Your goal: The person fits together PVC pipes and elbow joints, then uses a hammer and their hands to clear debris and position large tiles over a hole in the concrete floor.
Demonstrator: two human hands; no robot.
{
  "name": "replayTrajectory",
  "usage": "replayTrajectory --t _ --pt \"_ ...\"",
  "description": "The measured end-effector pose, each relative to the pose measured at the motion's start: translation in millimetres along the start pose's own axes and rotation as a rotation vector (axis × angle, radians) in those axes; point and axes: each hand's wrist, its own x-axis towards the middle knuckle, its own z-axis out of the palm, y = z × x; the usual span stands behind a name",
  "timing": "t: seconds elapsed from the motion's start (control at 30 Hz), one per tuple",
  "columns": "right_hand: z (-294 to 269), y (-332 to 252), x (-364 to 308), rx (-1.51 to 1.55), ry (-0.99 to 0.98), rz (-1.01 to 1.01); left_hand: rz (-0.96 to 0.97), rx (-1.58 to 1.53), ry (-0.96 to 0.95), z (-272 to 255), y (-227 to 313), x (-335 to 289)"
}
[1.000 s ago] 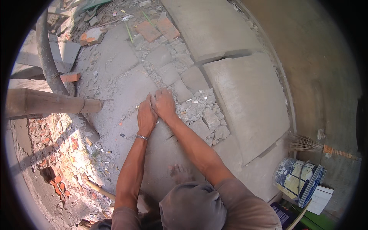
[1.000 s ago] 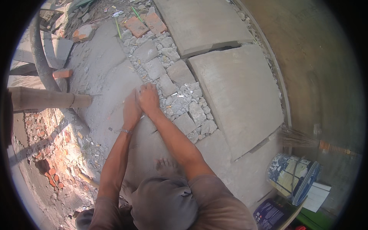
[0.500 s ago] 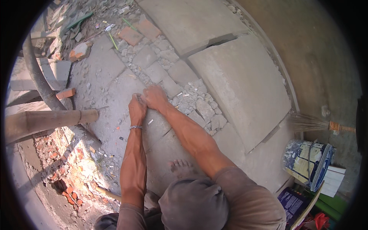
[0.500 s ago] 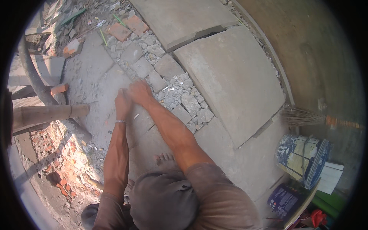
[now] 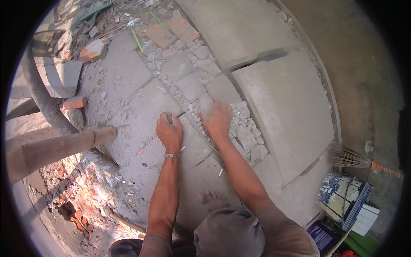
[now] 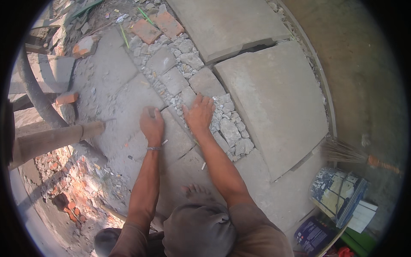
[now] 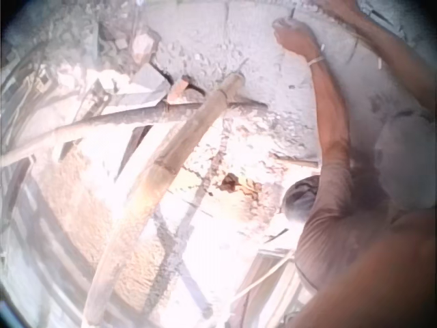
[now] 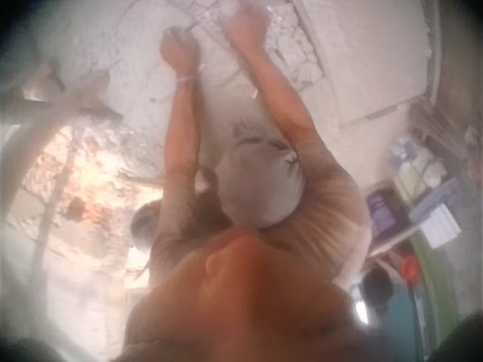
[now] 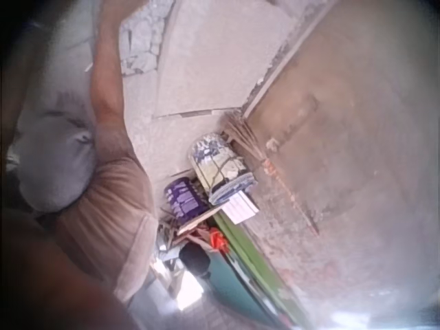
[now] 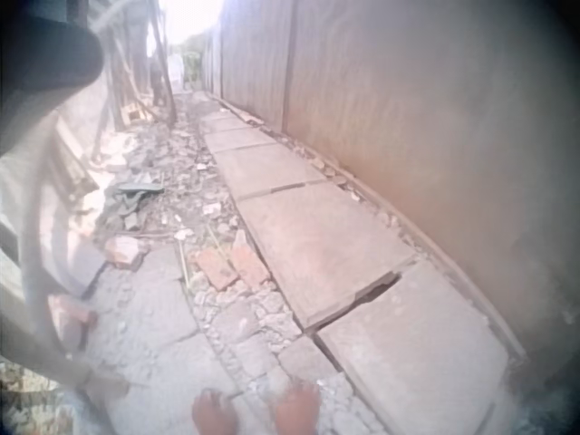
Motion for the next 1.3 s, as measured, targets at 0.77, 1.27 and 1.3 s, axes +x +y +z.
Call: replayTrajectory --t 0.77,1.27,1.3 --pt "-20 -53 113 0.114 0.089 -0.112 0.11 0.26 0.023 2 14 12" --pt "-23 -2 104 -0.104 -0.132 -0.056 0.124 0.348 -0.031 0 17 16" --pt "-25 -2 100 -0.072 -0.097 -0.073 0.121 0.345 -0.036 -1 18 16"
